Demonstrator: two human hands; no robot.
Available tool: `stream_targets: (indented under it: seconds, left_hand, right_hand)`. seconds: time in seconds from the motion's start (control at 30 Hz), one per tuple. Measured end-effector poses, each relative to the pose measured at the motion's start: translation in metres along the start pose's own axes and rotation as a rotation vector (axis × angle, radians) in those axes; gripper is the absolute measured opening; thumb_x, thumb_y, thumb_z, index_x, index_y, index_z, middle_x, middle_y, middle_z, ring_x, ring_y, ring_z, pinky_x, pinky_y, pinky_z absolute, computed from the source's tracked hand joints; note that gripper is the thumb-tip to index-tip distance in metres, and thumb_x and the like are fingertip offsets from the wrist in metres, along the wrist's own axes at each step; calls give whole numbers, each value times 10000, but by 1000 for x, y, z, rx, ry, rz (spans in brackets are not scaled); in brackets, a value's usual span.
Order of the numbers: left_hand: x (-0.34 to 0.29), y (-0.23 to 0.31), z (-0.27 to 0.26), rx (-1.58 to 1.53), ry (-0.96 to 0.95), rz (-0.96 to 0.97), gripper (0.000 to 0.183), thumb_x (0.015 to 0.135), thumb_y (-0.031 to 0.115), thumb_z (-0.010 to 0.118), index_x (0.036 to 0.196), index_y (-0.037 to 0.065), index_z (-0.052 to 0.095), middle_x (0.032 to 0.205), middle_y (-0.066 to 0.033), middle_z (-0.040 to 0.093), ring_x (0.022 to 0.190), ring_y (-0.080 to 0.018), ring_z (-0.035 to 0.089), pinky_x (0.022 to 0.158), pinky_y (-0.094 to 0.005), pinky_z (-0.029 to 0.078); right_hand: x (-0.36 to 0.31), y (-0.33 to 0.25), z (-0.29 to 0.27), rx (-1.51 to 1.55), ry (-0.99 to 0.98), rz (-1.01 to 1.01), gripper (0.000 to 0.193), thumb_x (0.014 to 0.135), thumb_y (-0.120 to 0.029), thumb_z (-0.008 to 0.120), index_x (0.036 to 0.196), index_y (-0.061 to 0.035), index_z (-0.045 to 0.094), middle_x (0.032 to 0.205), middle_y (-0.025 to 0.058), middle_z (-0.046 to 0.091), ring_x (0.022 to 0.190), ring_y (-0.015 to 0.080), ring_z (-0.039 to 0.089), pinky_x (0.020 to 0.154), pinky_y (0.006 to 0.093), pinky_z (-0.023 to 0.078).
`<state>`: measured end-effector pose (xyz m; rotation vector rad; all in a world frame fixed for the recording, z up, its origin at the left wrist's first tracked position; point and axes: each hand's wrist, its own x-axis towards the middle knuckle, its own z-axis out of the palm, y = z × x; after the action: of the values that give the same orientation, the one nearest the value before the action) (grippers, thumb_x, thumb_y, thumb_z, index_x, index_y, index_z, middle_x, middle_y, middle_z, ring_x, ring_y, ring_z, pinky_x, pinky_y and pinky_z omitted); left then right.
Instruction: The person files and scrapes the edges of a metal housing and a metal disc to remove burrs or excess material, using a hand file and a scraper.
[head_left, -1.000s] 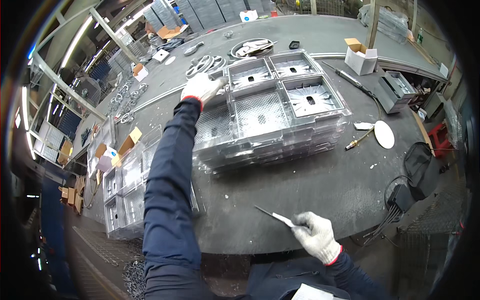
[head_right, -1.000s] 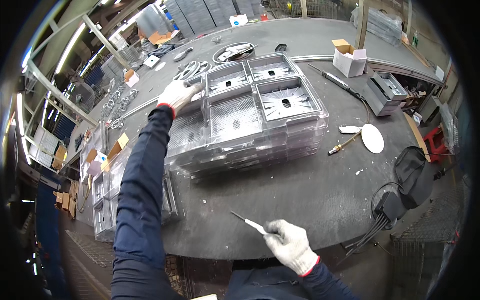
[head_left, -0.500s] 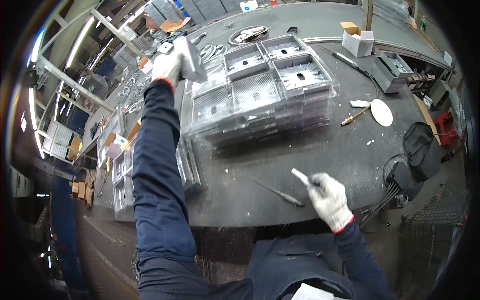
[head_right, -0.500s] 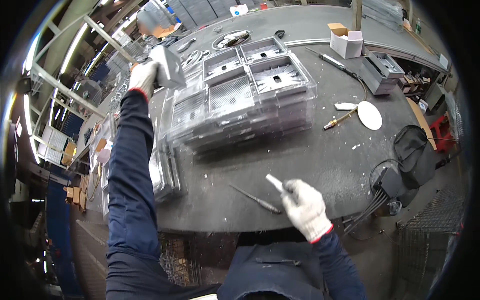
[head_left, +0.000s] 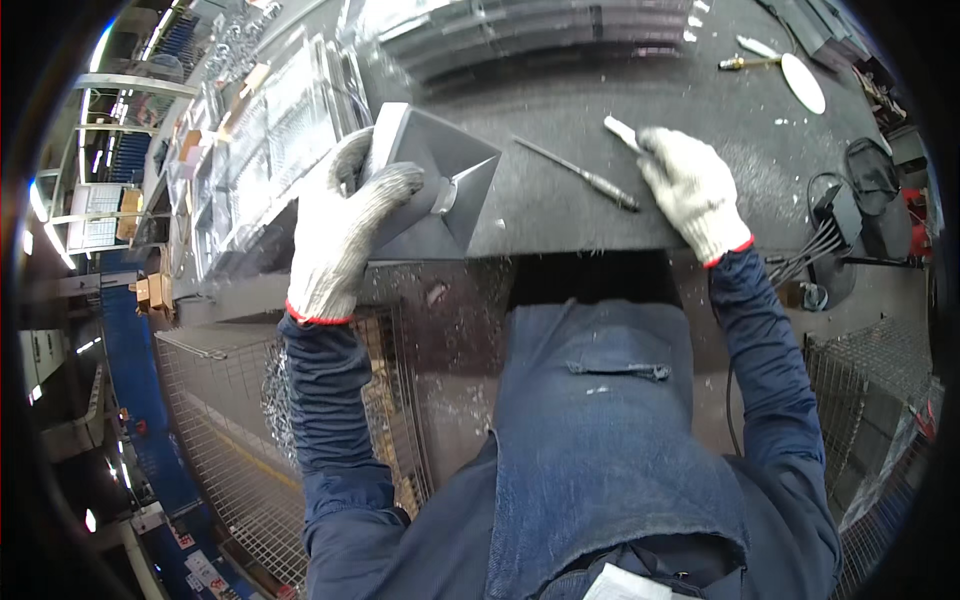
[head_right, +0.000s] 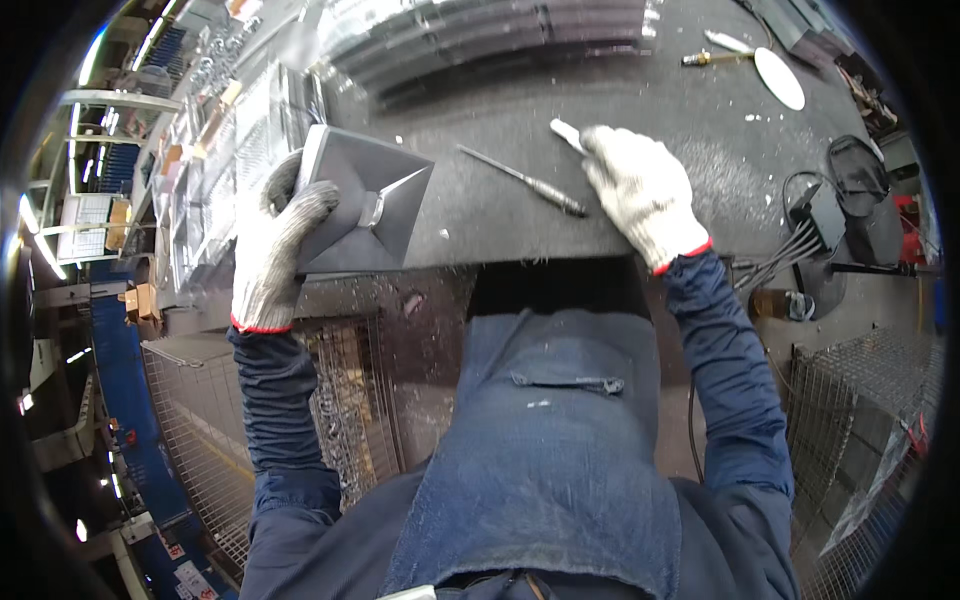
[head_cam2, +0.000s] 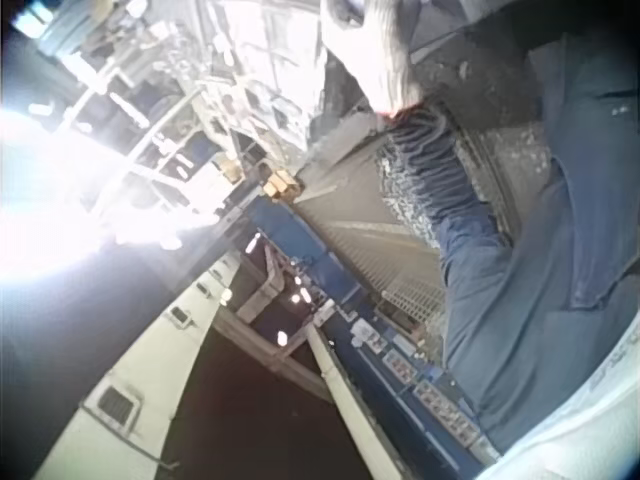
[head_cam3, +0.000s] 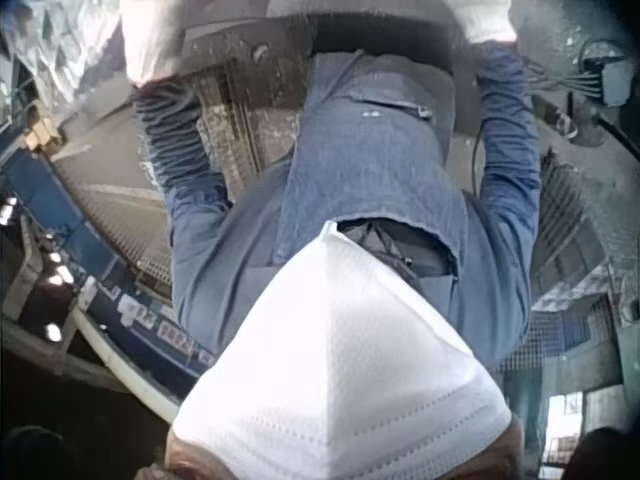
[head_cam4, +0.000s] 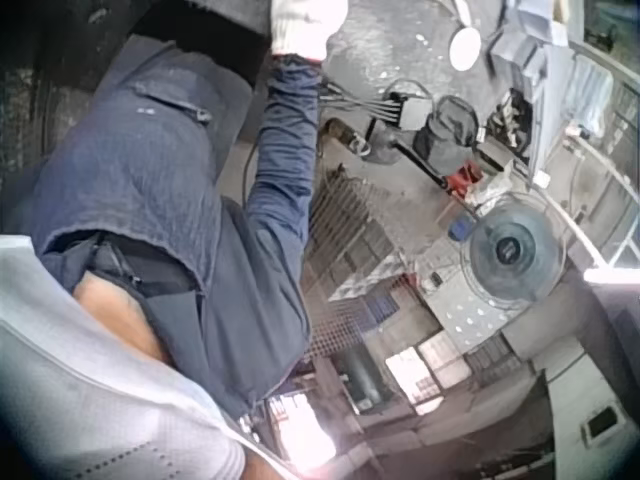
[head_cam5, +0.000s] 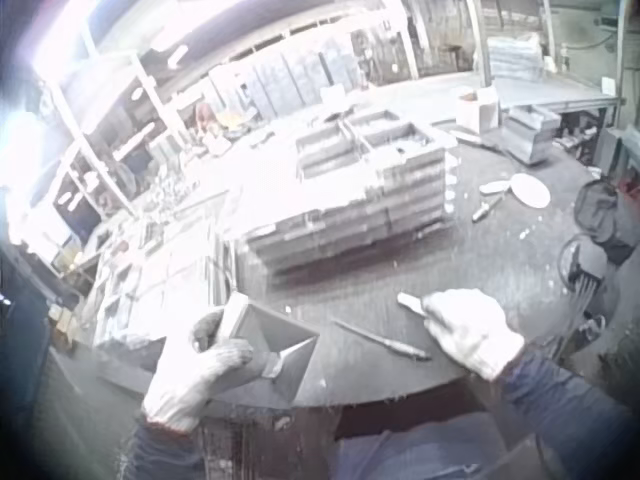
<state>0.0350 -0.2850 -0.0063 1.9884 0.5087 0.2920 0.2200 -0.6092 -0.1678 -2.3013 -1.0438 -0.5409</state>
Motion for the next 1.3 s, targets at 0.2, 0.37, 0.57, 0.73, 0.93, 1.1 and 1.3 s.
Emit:
stream_targets:
  seconds: [0.2, 0.37, 0.57, 0.73, 0.93, 1.1, 1.3]
  left_hand:
    - [1, -47, 26, 50, -55, -34, 702, 904, 253, 835, 1472, -95, 616, 1281, -164, 728, 1119, -201, 693, 998, -335, 554]
    - [-3, -27, 5, 207, -135, -109, 634, 874, 200, 826, 1401, -99, 637, 1200, -159, 735, 1053, -198, 706, 925, -326, 580]
    - [-17, -44, 19, -216, 129, 51, 600, 813, 128, 880, 1338, -43, 645, 1172, -161, 744, 993, -223, 736, 893, -338, 609]
    - [-30, -73, 33, -196, 150, -37, 625, 797, 68, 907, 1349, -15, 627, 1186, -139, 735, 1049, -216, 725, 900, -341, 616]
    - [-64, -108, 29, -207, 199, -144, 718, 789, 18, 937, 1430, 27, 614, 1304, -117, 696, 1123, -233, 689, 973, -377, 586]
    - [-77, -130, 29, -143, 257, -156, 725, 794, 10, 956, 1434, 28, 618, 1324, -125, 697, 1144, -232, 685, 981, -379, 584]
    - [-79, -129, 30, -157, 258, -135, 736, 795, 29, 977, 1435, 18, 615, 1327, -129, 696, 1151, -233, 684, 996, -382, 580]
  right_hand:
    - [-12, 2, 18, -61, -130, -1, 332, 937, -197, 782, 1259, -138, 725, 1152, 90, 750, 1091, 328, 711, 940, 450, 567]
    - [-17, -26, -12, -317, -52, -1, 354, 893, -210, 818, 1228, -112, 759, 1342, 160, 722, 1249, 392, 675, 1061, 485, 547]
    - [-22, -68, -5, 11, -75, -55, 399, 867, -239, 859, 1234, -121, 759, 1280, 105, 764, 1165, 329, 722, 1008, 463, 566]
    - [-18, -59, 18, -20, -123, -12, 422, 882, -220, 839, 1283, -124, 745, 1349, 97, 755, 1153, 310, 720, 981, 451, 568]
    - [-20, -57, 24, -48, -197, 37, 401, 897, -198, 809, 1285, -127, 738, 1400, 44, 736, 1152, 282, 715, 962, 445, 568]
    - [-22, -59, 29, -53, -132, 28, 393, 877, -186, 811, 1259, -128, 742, 1383, 36, 745, 1146, 282, 723, 962, 449, 571]
    - [-20, -58, 32, -66, -139, 6, 388, 859, -165, 802, 1243, -126, 751, 1342, 54, 769, 1104, 286, 744, 926, 430, 580]
